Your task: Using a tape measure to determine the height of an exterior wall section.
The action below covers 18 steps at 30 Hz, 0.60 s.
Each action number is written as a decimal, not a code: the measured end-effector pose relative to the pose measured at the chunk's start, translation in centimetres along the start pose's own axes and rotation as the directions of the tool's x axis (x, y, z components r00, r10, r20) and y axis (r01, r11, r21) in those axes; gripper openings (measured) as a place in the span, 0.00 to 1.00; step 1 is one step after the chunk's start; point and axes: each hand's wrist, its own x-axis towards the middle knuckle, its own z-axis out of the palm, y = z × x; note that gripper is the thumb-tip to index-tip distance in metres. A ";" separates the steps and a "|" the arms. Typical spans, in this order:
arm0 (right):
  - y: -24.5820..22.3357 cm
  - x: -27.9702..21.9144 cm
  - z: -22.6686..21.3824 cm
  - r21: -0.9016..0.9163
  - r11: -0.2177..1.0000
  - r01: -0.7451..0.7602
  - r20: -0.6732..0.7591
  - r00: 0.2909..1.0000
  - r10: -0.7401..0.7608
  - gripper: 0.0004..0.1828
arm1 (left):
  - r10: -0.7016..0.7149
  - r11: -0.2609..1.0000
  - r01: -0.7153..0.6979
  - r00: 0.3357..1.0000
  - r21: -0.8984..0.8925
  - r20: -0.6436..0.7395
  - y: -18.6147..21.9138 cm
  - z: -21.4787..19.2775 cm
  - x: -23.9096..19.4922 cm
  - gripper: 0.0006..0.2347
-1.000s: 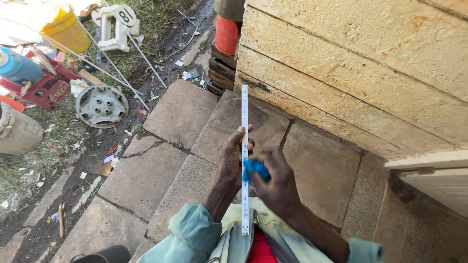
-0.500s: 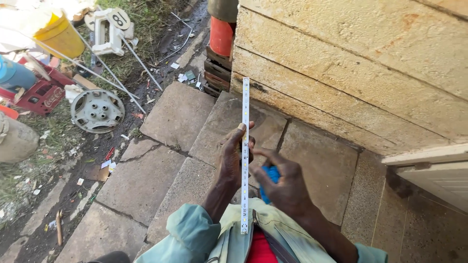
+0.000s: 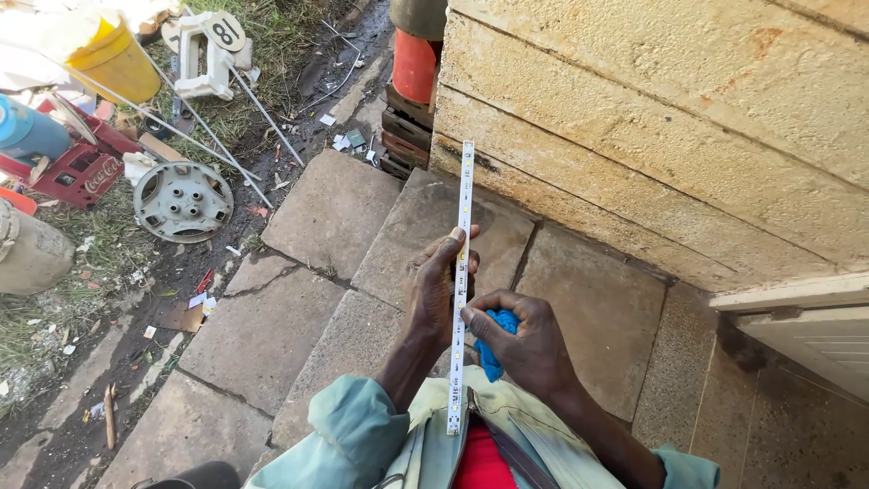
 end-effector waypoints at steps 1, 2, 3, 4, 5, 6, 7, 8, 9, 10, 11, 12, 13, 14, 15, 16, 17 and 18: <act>-0.3 -0.1 0.1 0.016 0.995 -0.100 0.031 0.995 0.100 0.09 | -0.006 1.000 0.006 1.000 0.014 0.002 -0.3 -0.2 0.2 0.15; -0.4 -0.1 0.2 0.017 0.995 -0.102 0.030 0.994 0.102 0.09 | -0.008 1.000 0.008 1.000 0.015 0.002 -0.5 -0.5 0.4 0.15; -0.4 -0.1 0.3 0.087 0.985 -0.150 0.053 0.988 0.146 0.10 | -0.006 0.999 0.006 1.000 0.038 -0.003 -0.8 -0.7 0.6 0.14; -0.3 -0.1 0.4 0.155 0.968 -0.199 0.078 0.979 0.188 0.12 | -0.004 0.998 0.005 1.000 0.061 -0.008 -1.1 -1.0 0.7 0.14; -0.1 -0.3 0.6 0.156 0.967 -0.202 0.078 0.978 0.192 0.12 | -0.008 0.998 0.008 1.000 0.062 -0.009 -1.1 -1.3 0.9 0.14; 0.2 -0.4 0.8 0.085 0.955 -0.284 0.097 0.956 0.275 0.13 | -0.030 0.992 0.030 1.000 0.123 -0.003 -1.2 -1.6 1.1 0.14; 0.6 -0.5 0.9 0.012 0.933 -0.361 0.107 0.928 0.358 0.15 | -0.053 0.982 0.052 0.999 0.183 0.005 -1.4 -1.8 1.3 0.15; 0.6 -0.6 0.8 0.013 0.931 -0.364 0.104 0.927 0.361 0.15 | -0.058 0.981 0.056 0.998 0.185 0.007 -1.7 -1.9 1.4 0.15; 0.6 -0.7 0.8 0.015 0.925 -0.379 0.111 0.920 0.375 0.14 | -0.044 0.983 0.043 0.999 0.181 0.003 -1.9 -2.1 1.5 0.15; 0.6 -0.7 0.8 0.017 0.919 -0.394 0.118 0.914 0.389 0.14 | -0.031 0.984 0.031 1.000 0.177 -0.002 -2.1 -2.3 1.7 0.14; 0.4 -0.8 0.7 0.018 0.918 -0.396 0.117 0.913 0.392 0.14 | -0.034 0.984 0.033 0.999 0.178 -0.002 -2.3 -2.4 1.7 0.14; 0.2 -0.9 0.6 0.061 0.913 -0.404 0.114 0.911 0.396 0.12 | -0.033 0.987 0.032 0.999 0.154 0.005 -2.4 -2.4 1.8 0.14; 0.0 -0.9 0.5 0.103 0.906 -0.410 0.114 0.910 0.398 0.10 | -0.029 0.991 0.027 1.000 0.130 0.011 -2.5 -2.5 1.9 0.14; 0.1 -0.9 0.4 0.102 0.906 -0.410 0.115 0.910 0.399 0.10 | -0.029 0.991 0.028 1.000 0.129 0.009 -2.7 -2.6 2.0 0.14; 0.1 -0.9 0.2 0.036 0.926 -0.377 0.116 0.922 0.370 0.11 | -0.029 0.991 0.025 0.999 0.132 0.026 -2.8 -2.7 2.1 0.14; 0.1 -0.9 0.1 -0.029 0.940 -0.340 0.119 0.932 0.341 0.11 | -0.028 0.991 0.022 0.999 0.135 0.042 -2.9 -2.9 2.3 0.14; 0.2 -1.0 0.1 -0.030 0.941 -0.338 0.120 0.933 0.339 0.11 | -0.025 0.991 0.019 0.999 0.135 0.042 -2.7 -2.8 2.2 0.14; 0.2 -1.1 0.1 -0.017 0.935 -0.354 0.137 0.926 0.353 0.10 | -0.025 0.991 0.019 0.999 0.133 0.041 -2.6 -2.7 2.2 0.14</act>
